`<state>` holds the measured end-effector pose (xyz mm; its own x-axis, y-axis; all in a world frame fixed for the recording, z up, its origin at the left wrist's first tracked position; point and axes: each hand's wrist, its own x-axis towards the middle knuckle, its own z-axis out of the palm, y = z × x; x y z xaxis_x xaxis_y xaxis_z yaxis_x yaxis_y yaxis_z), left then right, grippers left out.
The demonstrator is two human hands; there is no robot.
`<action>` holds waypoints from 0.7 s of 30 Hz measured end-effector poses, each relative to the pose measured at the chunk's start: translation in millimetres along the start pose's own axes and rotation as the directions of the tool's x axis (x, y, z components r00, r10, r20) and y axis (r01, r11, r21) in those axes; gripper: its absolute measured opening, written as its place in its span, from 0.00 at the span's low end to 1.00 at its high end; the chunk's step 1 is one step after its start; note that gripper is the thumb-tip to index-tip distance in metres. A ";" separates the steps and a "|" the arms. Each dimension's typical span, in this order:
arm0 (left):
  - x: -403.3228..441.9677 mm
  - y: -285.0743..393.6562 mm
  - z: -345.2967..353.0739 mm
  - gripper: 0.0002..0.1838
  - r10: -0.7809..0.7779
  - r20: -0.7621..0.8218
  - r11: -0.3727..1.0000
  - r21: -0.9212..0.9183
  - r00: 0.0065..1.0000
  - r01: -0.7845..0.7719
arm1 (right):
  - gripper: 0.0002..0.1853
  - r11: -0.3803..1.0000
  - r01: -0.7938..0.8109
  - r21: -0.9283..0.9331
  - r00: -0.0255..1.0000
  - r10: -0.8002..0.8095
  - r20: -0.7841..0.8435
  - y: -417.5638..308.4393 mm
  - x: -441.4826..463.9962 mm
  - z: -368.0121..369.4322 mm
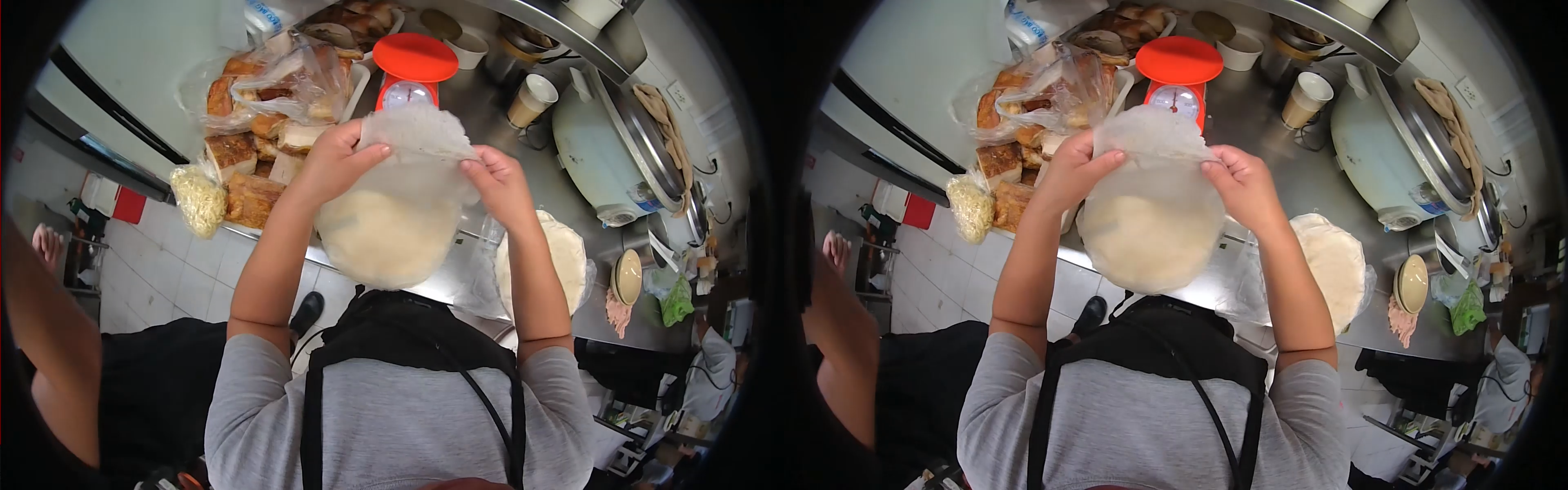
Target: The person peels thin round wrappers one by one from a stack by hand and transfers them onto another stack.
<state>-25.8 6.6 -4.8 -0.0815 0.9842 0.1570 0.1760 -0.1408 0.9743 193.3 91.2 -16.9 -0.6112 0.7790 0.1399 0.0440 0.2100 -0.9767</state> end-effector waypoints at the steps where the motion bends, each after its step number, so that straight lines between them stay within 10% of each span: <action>1: -4.9 -0.7 -5.4 0.07 0.073 -0.003 0.982 0.177 0.997 -0.072 | 0.08 0.993 0.057 -0.101 0.998 -0.058 -0.008 1.9 -1.0 0.9; 6: -40.7 -68.7 -13.3 0.10 0.347 0.142 0.777 0.509 0.927 -0.369 | 0.14 0.737 0.374 -0.563 0.926 -0.326 0.188 64.7 -28.4 13.5; 11: -92.6 -127.8 -1.4 0.14 -0.078 0.234 0.694 0.710 0.969 -0.116 | 0.17 0.631 0.294 -0.718 0.946 -0.088 0.311 115.7 -75.4 44.1; 16: -69.0 -100.0 8.6 0.22 0.014 0.183 0.697 0.703 0.983 -0.141 | 0.19 0.727 0.139 -0.672 0.971 0.032 0.236 98.9 -59.1 42.1; 21: -40.7 -149.4 42.2 0.31 0.068 0.074 0.422 0.901 0.995 -0.096 | 0.30 0.485 0.077 -0.871 0.995 -0.088 0.039 132.7 -25.4 71.1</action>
<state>-7.4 -7.8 -163.5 0.0038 0.9776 0.2103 0.9664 -0.0577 0.2506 158.5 57.3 -161.7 -0.6432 0.7337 0.2190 0.6628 0.6767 -0.3207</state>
